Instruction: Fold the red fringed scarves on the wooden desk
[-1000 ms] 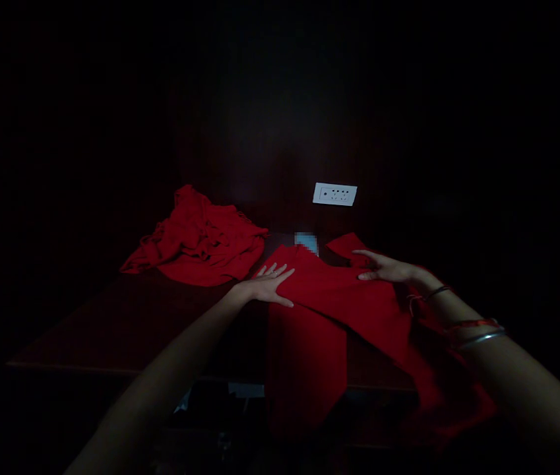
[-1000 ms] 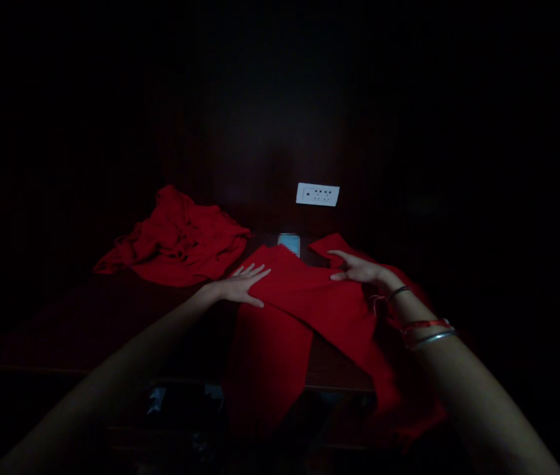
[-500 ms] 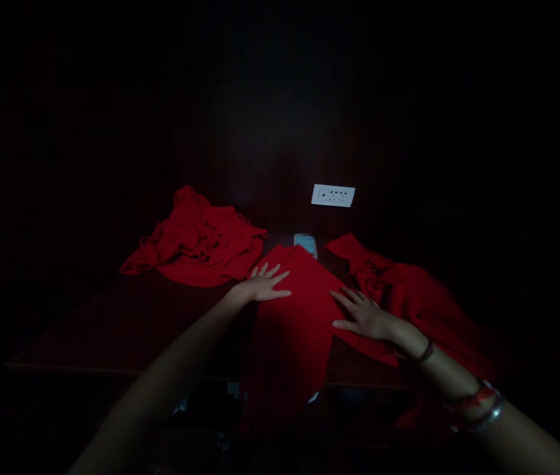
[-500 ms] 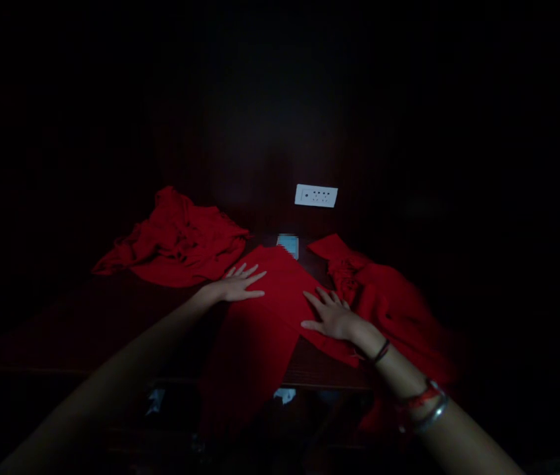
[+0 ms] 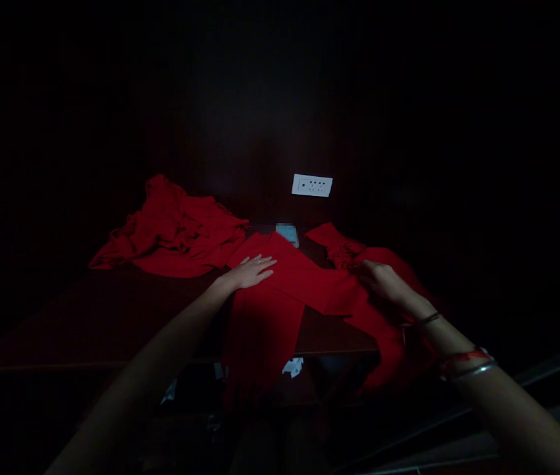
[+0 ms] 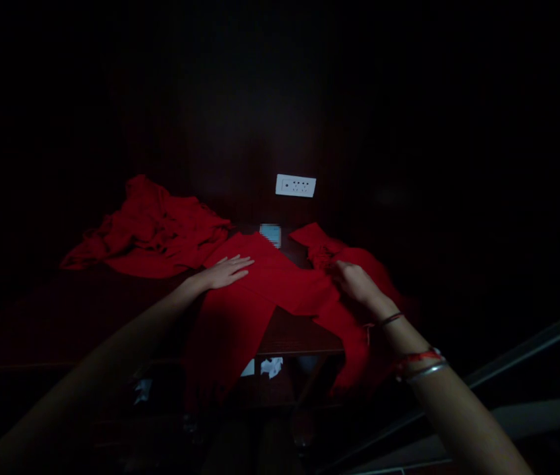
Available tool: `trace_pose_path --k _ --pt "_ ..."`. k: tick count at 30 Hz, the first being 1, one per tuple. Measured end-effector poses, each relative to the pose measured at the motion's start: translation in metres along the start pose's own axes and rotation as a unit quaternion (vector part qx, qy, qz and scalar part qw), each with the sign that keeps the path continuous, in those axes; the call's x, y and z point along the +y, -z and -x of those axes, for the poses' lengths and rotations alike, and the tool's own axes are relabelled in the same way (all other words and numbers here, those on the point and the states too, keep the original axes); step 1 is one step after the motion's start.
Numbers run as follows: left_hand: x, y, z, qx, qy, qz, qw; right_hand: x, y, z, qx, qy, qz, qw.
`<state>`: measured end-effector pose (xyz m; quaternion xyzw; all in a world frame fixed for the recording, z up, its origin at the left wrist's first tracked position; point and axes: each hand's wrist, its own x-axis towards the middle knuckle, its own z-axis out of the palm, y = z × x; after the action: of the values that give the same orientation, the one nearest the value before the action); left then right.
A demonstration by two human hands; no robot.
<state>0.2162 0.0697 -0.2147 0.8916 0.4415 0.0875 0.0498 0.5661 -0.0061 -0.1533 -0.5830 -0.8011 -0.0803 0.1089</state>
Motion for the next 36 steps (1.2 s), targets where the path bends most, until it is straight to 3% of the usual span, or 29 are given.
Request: trace_pose_path --k 3,6,8,11,16,17,20,23,28,31,33,36 --pt "0.004 -0.001 -0.002 -0.035 0.043 0.004 0.998 0.018 0.037 -0.007 0.025 -0.034 -0.053 0.998" --pt "0.004 0.001 -0.002 -0.051 0.071 0.011 0.996 0.036 0.063 -0.011 -0.092 -0.064 -0.015 0.994" --pt "0.005 0.003 -0.001 -0.063 0.081 0.016 0.995 0.035 0.062 -0.012 -0.143 -0.074 0.073 0.984" --pt "0.007 0.007 0.002 -0.074 0.079 0.025 0.994 0.007 0.04 -0.015 -0.107 -0.074 0.19 0.973" --pt "0.005 0.008 0.006 -0.003 0.086 0.007 0.996 -0.077 0.004 -0.027 -0.028 -0.01 0.183 0.983" --pt "0.004 0.007 0.006 -0.005 0.09 0.003 0.996 -0.092 0.0 -0.028 -0.035 0.032 0.138 0.989" --pt "0.002 0.004 0.006 -0.052 0.106 -0.005 0.993 -0.117 -0.009 -0.021 -0.131 0.11 0.054 0.984" --pt "0.002 0.002 0.005 -0.068 0.114 -0.005 0.991 -0.105 -0.012 -0.002 -0.161 0.119 0.059 0.978" --pt "-0.001 0.003 0.001 -0.07 0.117 0.004 0.991 -0.059 0.003 0.033 -0.034 0.137 0.115 0.983" --pt "-0.002 0.004 0.001 -0.07 0.12 0.016 0.99 -0.048 0.008 0.052 0.029 0.13 0.124 0.983" --pt "-0.001 0.004 0.0 -0.061 0.125 0.026 0.99 -0.046 0.007 0.061 -0.01 0.138 0.082 0.987" --pt "0.002 0.003 -0.001 -0.014 0.123 0.013 0.992 -0.045 0.013 0.064 -0.142 0.144 -0.041 0.978"
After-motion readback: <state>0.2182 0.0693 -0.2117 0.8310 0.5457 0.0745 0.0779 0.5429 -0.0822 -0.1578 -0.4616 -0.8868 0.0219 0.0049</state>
